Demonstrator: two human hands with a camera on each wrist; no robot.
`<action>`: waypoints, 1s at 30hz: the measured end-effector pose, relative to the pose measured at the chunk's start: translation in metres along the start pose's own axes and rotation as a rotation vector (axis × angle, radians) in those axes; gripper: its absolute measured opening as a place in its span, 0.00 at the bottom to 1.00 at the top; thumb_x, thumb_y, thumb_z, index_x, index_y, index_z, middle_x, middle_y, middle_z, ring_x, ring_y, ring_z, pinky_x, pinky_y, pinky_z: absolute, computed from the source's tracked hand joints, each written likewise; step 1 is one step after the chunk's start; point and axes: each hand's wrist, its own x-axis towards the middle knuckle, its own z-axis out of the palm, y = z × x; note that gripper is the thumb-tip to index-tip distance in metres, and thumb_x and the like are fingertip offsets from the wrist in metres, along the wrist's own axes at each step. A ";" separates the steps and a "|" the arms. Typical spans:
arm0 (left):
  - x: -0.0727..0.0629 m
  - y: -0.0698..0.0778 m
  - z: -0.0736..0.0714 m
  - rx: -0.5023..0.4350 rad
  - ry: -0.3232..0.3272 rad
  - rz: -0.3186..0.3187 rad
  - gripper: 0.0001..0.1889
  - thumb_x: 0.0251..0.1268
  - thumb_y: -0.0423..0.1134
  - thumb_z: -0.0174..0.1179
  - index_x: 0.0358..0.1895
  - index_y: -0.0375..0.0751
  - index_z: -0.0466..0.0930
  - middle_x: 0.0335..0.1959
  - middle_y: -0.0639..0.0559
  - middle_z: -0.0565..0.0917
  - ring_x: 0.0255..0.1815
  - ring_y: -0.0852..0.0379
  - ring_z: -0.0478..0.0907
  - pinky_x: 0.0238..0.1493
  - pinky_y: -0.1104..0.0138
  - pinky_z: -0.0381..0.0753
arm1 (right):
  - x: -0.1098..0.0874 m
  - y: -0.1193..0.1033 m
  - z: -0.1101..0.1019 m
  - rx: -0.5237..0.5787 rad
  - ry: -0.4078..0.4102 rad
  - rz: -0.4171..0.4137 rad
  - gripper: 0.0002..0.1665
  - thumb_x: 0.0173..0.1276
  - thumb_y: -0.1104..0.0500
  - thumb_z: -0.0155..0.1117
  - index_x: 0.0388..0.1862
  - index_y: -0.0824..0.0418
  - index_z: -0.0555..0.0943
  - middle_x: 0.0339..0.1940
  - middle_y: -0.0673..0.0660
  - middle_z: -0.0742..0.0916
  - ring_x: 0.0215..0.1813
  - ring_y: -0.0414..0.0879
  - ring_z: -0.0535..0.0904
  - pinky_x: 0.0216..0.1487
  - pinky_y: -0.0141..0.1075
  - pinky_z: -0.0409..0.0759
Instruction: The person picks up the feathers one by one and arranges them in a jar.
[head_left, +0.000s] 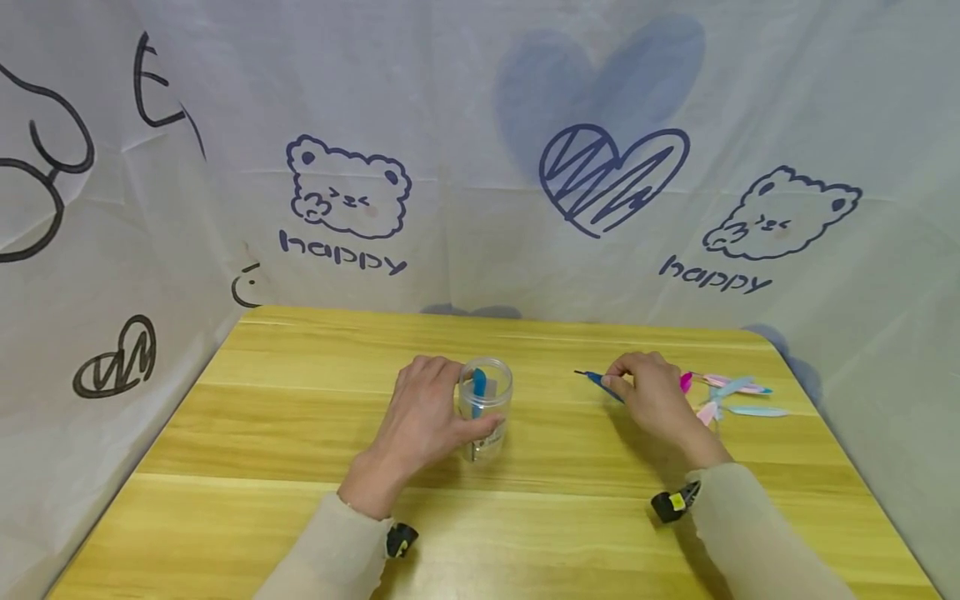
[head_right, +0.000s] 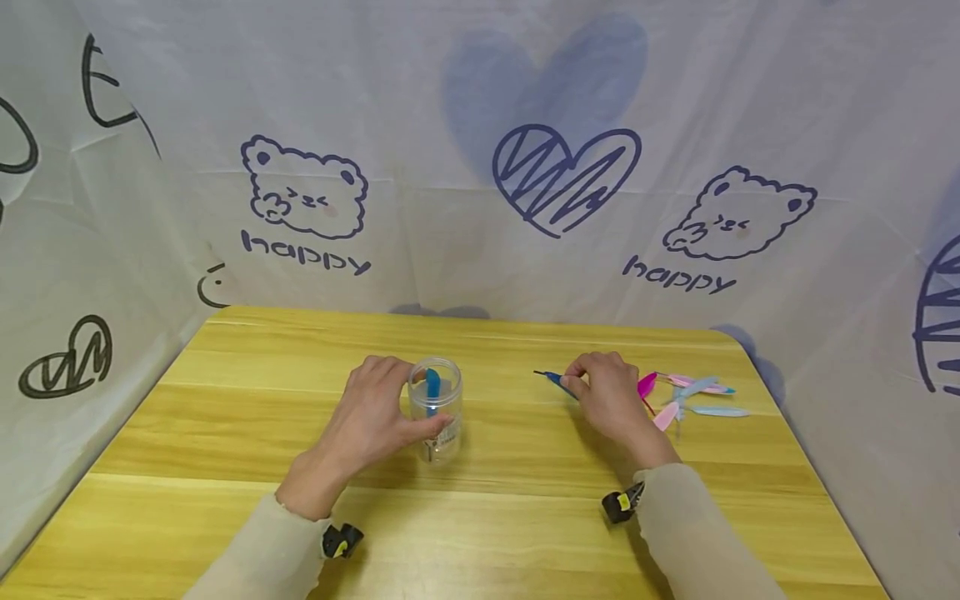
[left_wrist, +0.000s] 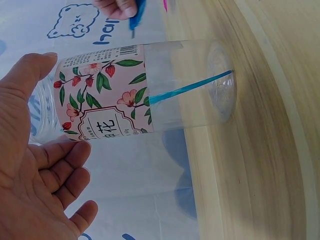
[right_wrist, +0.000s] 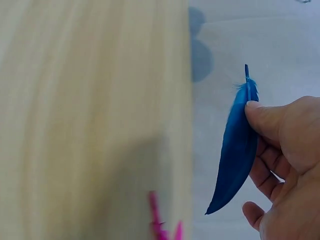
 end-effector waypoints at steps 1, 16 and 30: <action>0.000 0.000 0.000 -0.001 0.000 -0.001 0.39 0.53 0.67 0.77 0.55 0.36 0.84 0.49 0.47 0.86 0.56 0.46 0.77 0.67 0.50 0.73 | 0.000 -0.004 -0.003 0.000 0.006 -0.009 0.06 0.78 0.57 0.66 0.39 0.58 0.84 0.44 0.58 0.89 0.54 0.62 0.77 0.59 0.63 0.64; 0.000 0.001 0.000 -0.005 0.000 -0.009 0.39 0.52 0.67 0.77 0.55 0.37 0.84 0.50 0.48 0.86 0.56 0.46 0.76 0.67 0.50 0.72 | 0.013 -0.091 -0.058 -0.168 0.068 -0.326 0.05 0.74 0.58 0.71 0.39 0.58 0.84 0.43 0.55 0.89 0.54 0.57 0.76 0.65 0.62 0.63; 0.000 -0.001 0.000 -0.019 0.019 0.004 0.37 0.52 0.66 0.78 0.53 0.37 0.84 0.48 0.48 0.85 0.55 0.46 0.76 0.65 0.50 0.73 | 0.022 -0.156 -0.069 -0.408 0.132 -0.607 0.07 0.70 0.57 0.76 0.38 0.56 0.85 0.40 0.52 0.88 0.52 0.54 0.77 0.63 0.58 0.69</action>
